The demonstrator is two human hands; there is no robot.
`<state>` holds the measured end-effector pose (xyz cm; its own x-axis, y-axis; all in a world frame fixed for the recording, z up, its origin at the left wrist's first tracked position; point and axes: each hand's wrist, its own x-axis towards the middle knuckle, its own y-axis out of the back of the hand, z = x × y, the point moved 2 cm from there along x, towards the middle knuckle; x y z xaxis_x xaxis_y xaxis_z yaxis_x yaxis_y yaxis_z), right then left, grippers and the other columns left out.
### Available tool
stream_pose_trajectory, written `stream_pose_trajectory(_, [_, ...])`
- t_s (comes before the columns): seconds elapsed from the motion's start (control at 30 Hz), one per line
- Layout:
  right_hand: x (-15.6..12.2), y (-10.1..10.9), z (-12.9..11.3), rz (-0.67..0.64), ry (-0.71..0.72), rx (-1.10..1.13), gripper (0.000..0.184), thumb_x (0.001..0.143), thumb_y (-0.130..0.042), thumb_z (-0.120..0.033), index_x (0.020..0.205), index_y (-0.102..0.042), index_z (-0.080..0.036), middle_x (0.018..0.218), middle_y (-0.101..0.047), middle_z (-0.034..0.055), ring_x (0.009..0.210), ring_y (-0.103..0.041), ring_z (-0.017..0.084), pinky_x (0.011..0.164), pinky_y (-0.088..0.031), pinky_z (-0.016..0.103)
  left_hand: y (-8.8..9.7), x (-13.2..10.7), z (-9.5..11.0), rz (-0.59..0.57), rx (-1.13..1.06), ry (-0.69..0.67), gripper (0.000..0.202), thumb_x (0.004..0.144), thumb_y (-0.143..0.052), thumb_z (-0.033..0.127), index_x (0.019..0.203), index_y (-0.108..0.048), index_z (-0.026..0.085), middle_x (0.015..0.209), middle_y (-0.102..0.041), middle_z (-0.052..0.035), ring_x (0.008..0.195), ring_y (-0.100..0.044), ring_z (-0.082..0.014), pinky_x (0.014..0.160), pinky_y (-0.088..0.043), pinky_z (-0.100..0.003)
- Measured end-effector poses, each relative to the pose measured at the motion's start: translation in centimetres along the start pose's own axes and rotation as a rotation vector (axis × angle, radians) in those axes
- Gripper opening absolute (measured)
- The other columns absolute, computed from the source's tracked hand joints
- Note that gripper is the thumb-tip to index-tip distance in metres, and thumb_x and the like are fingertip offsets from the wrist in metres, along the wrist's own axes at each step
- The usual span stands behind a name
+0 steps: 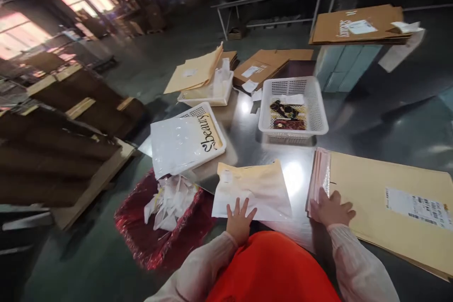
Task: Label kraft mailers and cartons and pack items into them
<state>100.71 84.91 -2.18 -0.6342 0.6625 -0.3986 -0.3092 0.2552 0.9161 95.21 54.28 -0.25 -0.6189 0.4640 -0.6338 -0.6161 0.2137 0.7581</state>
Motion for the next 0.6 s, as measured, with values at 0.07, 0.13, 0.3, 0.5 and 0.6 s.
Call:
stream_pose_trajectory(0.07, [0.3, 0.0, 0.0, -0.005, 0.011, 0.017, 0.060, 0.088, -0.025, -0.057, 0.139, -0.042, -0.030, 0.135, -0.039, 0.0191, 0.112, -0.041, 0.047, 0.084, -0.026, 0.055, 0.0, -0.1, -0.3, 0.005, -0.026, 0.019, 0.060, 0.089, -0.044, 0.038, 0.147, -0.033, 0.033, 0.161, -0.007, -0.0067, 0.145, -0.001, -0.0418, 0.108, -0.005, -0.073])
stream_pose_trajectory(0.13, [0.5, -0.1, 0.0, -0.007, 0.012, 0.033, 0.063, 0.087, -0.021, -0.061, 0.138, -0.043, -0.031, 0.133, -0.040, 0.0189, 0.110, -0.041, 0.048, 0.083, -0.026, 0.054, 0.0, -0.2, -0.5, 0.007, -0.049, 0.026, 0.058, 0.090, -0.041, 0.039, 0.147, -0.032, 0.034, 0.161, -0.006, -0.0067, 0.145, -0.001, -0.0412, 0.108, -0.005, -0.073])
stream_pose_trajectory(0.3, [1.1, -0.2, -0.1, -0.036, -0.017, 0.086, 0.073, 0.081, -0.015, -0.070, 0.137, -0.042, -0.033, 0.135, -0.037, 0.0173, 0.109, -0.038, 0.050, 0.081, -0.025, 0.054, 1.3, 0.0, -0.3, 0.070, -0.084, 0.001, 0.064, 0.091, -0.042, 0.042, 0.150, -0.020, 0.036, 0.161, -0.001, -0.0050, 0.146, 0.000, -0.0384, 0.110, -0.005, -0.071])
stream_pose_trajectory(0.5, [2.1, -1.1, 0.5, -0.004, -0.013, 0.127, 0.075, 0.077, -0.018, -0.075, 0.134, -0.045, -0.036, 0.134, -0.039, 0.0197, 0.110, -0.038, 0.049, 0.080, -0.025, 0.055, 4.7, 3.7, -1.4, 0.402, -0.160, 0.157, 0.085, 0.082, -0.040, 0.071, 0.151, -0.004, 0.038, 0.160, 0.014, -0.0054, 0.142, 0.013, -0.0484, 0.106, 0.000, -0.075])
stream_pose_trajectory(0.6, [2.4, -1.1, 0.2, -0.028, -0.010, 0.133, 0.073, 0.077, -0.021, -0.075, 0.135, -0.044, -0.036, 0.134, -0.040, 0.0199, 0.110, -0.039, 0.050, 0.080, -0.026, 0.056, 3.4, 6.7, -3.2, 0.317, -0.206, 0.247, 0.086, 0.078, -0.037, 0.078, 0.150, -0.012, 0.039, 0.161, 0.009, -0.0078, 0.139, 0.014, -0.0533, 0.101, 0.001, -0.079])
